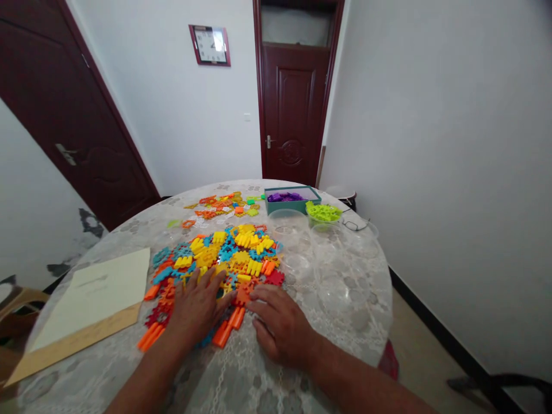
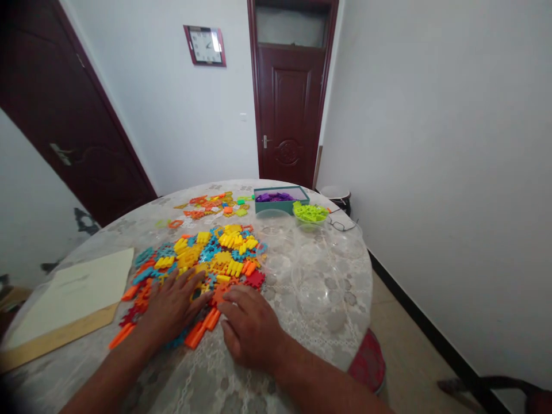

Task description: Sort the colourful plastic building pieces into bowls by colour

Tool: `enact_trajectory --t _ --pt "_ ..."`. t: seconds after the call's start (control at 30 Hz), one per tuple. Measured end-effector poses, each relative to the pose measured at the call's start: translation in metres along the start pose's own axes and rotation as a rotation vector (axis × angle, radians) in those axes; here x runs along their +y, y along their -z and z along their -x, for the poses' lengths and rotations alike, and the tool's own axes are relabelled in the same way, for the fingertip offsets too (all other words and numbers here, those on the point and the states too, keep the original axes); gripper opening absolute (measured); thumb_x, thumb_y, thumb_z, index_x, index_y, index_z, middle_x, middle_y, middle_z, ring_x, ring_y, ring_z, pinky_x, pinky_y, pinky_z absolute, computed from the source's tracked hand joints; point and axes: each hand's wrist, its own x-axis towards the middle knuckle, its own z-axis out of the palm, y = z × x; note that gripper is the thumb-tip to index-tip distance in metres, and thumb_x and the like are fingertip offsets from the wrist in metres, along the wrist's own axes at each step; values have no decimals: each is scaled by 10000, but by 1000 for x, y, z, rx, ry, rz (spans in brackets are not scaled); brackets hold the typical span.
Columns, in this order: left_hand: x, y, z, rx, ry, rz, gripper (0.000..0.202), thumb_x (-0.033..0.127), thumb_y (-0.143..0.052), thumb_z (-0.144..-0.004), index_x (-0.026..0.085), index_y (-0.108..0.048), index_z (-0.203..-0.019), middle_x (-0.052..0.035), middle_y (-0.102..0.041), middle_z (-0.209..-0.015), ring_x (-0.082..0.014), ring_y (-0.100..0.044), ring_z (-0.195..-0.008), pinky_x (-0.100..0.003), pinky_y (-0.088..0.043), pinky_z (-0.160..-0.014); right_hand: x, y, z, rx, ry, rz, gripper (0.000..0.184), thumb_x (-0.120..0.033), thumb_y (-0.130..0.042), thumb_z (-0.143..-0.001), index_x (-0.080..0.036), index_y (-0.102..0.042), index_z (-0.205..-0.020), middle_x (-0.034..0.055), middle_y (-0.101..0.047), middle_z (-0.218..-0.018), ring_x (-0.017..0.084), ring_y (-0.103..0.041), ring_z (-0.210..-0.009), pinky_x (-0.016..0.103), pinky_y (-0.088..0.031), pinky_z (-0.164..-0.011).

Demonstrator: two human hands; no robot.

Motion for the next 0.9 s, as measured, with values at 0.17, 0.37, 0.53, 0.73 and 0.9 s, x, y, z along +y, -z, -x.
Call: enact_trajectory --t 0.17,0.37,0.53,0.73,0.9 --pt "-6 -3 -9 219 -122 130 551 577 -561 -982 207 -647 -1381 -171 -642 -1448 -435 -515 -1407 -660 -413 -1128 10 85 -22 198 4 69 383 -132 -548 -989 -245 -639 -1343 94 -730 -1271 224 -659 -1221 428 -554 -1066" --pt "-22 -15 -8 465 -212 242 379 423 -566 -1010 193 -629 -1305 -162 -698 -1291 -354 -623 -1261 -564 -490 -1107 157 186 -50 83 -258 632 261 -255 -553 -1015 -161 -764 -1138 139 -777 -1124 272 -709 -1062 433 -535 -1025" --pt "-34 -21 -2 537 -237 263 311 340 -581 -1001 189 -628 -1268 -150 -712 -1206 -330 -668 -1156 -537 -530 -1051 259 210 -56 -376 -509 894 340 -248 -515 -1030 -157 -782 -1220 149 -767 -1182 246 -691 -1101 344 -479 -1036" --pt "-36 -25 -2 561 -263 286 250 287 -597 -989 177 -646 -1208 -140 -724 -1119 -319 -680 -1082 -516 -550 -993 294 198 -64 -553 -488 905 322 -260 -594 -980 -220 -804 -1220 130 -760 -1190 255 -659 -1128 332 -454 -1019" --pt "-37 -26 -2 559 -271 307 214 273 -596 -993 184 -645 -1182 -126 -725 -1082 -303 -677 -1046 -503 -548 -975 304 188 -70 -628 -493 935 321 -292 -607 -951 -259 -816 -1192 120 -756 -1184 276 -644 -1115 336 -474 -919"
